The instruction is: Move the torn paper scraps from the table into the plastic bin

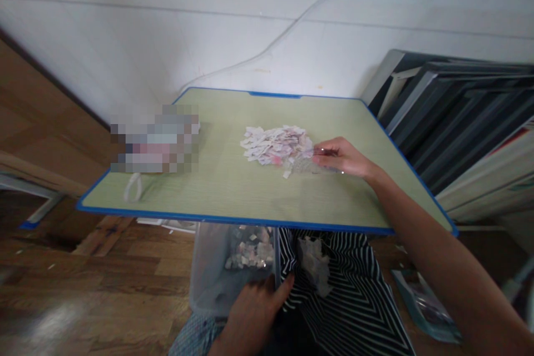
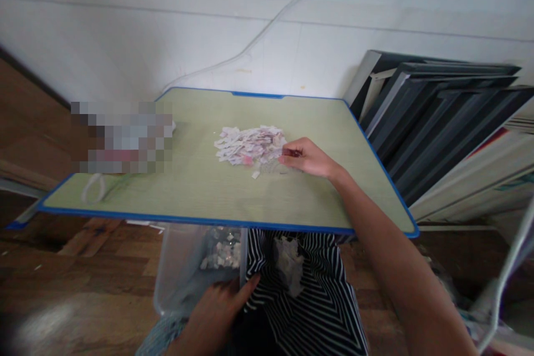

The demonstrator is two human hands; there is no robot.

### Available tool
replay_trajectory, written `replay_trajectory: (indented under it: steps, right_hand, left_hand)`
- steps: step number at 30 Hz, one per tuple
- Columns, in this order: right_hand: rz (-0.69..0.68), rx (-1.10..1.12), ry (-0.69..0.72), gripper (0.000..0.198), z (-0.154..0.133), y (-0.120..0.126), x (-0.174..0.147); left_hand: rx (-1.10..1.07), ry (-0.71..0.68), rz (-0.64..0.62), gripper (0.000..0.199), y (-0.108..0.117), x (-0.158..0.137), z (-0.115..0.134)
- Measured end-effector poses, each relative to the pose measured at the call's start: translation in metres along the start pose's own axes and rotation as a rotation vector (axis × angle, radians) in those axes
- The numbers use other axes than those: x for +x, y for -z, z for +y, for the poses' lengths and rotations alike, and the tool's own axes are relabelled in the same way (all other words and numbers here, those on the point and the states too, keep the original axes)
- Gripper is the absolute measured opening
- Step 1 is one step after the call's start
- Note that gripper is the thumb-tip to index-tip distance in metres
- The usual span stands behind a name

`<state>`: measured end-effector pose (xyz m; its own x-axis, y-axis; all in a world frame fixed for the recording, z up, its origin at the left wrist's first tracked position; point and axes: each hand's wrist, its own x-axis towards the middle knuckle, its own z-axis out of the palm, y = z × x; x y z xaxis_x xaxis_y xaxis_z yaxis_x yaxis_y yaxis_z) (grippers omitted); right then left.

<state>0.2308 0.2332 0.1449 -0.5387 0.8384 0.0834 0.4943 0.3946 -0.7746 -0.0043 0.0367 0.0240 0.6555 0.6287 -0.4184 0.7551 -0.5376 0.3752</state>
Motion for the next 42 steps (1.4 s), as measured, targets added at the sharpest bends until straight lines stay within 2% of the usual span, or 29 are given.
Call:
replay_trajectory:
  steps: [4,15,24,28,33,38,42]
  right_hand:
    - [0.048,0.023,0.021,0.036,-0.002,0.0,-0.001]
    - [-0.13,-0.035,-0.012,0.035,-0.002,-0.004,0.0]
    - [-0.016,-0.143,0.042,0.035,-0.004,0.004,-0.002]
    - [-0.079,-0.119,0.054,0.034,-0.005,0.006,-0.004]
    - [-0.034,-0.087,0.052,0.034,-0.008,0.007,-0.005]
    - [-0.075,-0.11,0.039,0.036,-0.008,0.007,-0.004]
    - [-0.039,-0.135,0.026,0.036,-0.006,0.006,-0.004]
  left_hand:
    - [-0.007,-0.011,0.024,0.069,-0.001,0.0,0.0]
    - [-0.014,-0.009,0.023,0.072,-0.003,0.0,-0.001]
    - [0.0,-0.01,0.029,0.073,-0.005,0.0,-0.002]
    - [0.025,-0.01,0.033,0.072,-0.006,0.0,-0.002]
    - [0.02,-0.012,0.028,0.072,-0.003,0.0,-0.001]
    - [0.008,-0.005,0.013,0.072,0.0,0.0,0.0]
    - [0.003,-0.014,0.036,0.071,-0.002,0.0,-0.001]
